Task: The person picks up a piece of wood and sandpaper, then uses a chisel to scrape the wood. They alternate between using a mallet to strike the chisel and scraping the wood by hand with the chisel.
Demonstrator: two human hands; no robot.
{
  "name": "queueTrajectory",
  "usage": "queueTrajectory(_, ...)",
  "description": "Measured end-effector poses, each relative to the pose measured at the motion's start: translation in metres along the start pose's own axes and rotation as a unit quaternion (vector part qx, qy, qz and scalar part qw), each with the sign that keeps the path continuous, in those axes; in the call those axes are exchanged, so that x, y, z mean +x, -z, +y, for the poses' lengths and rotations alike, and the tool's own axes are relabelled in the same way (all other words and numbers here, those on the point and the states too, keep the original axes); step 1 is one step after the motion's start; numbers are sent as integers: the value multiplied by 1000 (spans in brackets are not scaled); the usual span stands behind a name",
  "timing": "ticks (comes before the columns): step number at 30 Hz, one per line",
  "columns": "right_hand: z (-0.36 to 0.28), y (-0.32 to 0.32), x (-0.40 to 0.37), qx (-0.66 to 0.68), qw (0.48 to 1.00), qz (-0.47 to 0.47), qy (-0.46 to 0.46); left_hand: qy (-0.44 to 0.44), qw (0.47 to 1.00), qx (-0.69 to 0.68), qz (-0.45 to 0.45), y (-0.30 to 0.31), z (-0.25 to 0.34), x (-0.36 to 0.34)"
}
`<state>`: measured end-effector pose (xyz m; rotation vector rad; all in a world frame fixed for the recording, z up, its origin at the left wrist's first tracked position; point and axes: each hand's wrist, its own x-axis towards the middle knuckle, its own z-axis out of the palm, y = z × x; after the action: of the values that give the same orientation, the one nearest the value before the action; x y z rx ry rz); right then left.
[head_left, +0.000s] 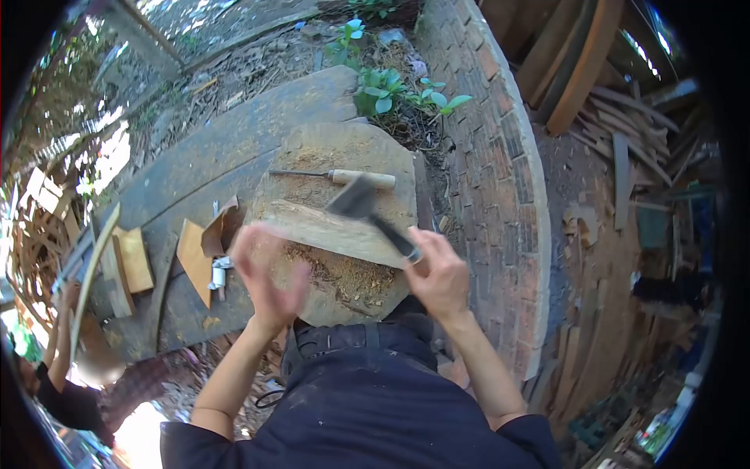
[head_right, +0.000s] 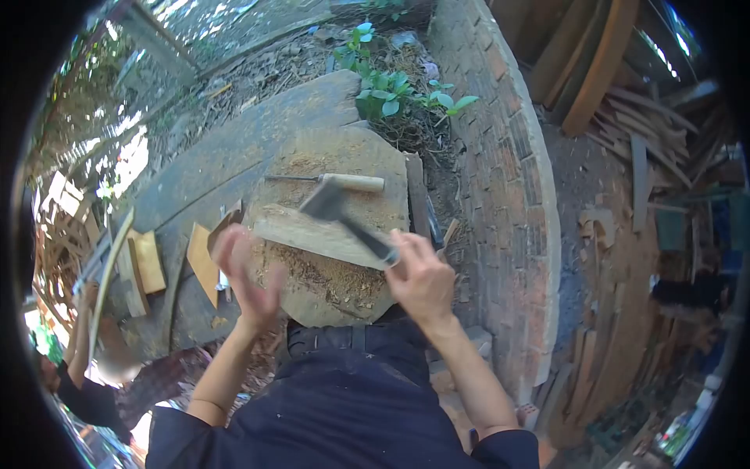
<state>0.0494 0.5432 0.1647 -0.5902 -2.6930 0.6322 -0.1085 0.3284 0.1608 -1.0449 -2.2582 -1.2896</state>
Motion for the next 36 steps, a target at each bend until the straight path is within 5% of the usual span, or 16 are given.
queueTrajectory(1, 22, -14, -6, 42, 997, 58, -13, 143, 983, -61, 94, -17, -21, -12)
queueTrajectory(5, 36, -45, -22, 111, 985, 38, -122, 305, 933, 81, -175, -38, -111, -23)
queueTrajectory(7, 32, -57, -26, 63, 991, 72, -91, 269, 939, 114, -182, -38, -104, -17)
queueTrajectory(11, 39, -61, -34, 181, 972, 89, -119, 248, 950, 65, -180, -13, -83, -25)
queueTrajectory(13, 39, -53, -38, 205, 964, 94, -140, 404, 873, -250, -115, 9, -44, -23)
queueTrajectory(17, 29, -48, -25, 272, 945, 15, -179, 381, 869, -311, -51, 45, 11, -6)
queueTrajectory(19, 11, -40, -6, 308, 934, -25, -177, 221, 945, -238, 39, 61, 41, 4)
queueTrajectory(20, -1, -36, 10, 339, 917, -56, -204, 224, 947, -227, 49, 68, 51, 7)
queueTrajectory(21, -13, -36, 22, 372, 896, -87, -227, 159, 969, -185, 38, 74, 59, 13)
queueTrajectory(22, -21, -38, 28, 343, 924, -4, -168, 91, 985, -141, 28, 79, 61, 19)
queueTrajectory(28, 5, -20, 12, 173, 964, -102, -173, 43, 996, -52, -65, 76, 42, 5)
queueTrajectory(31, 19, -23, -16, 198, 960, -93, -172, 21, 994, -17, -101, 75, 65, 4)
queueTrajectory(33, 16, -16, -25, 204, 958, -101, -173, -81, 992, 12, -101, 81, 77, 16)
queueTrajectory(36, 4, 11, -26, 222, 969, -61, -84, -80, 989, 38, -114, 76, 72, 33)
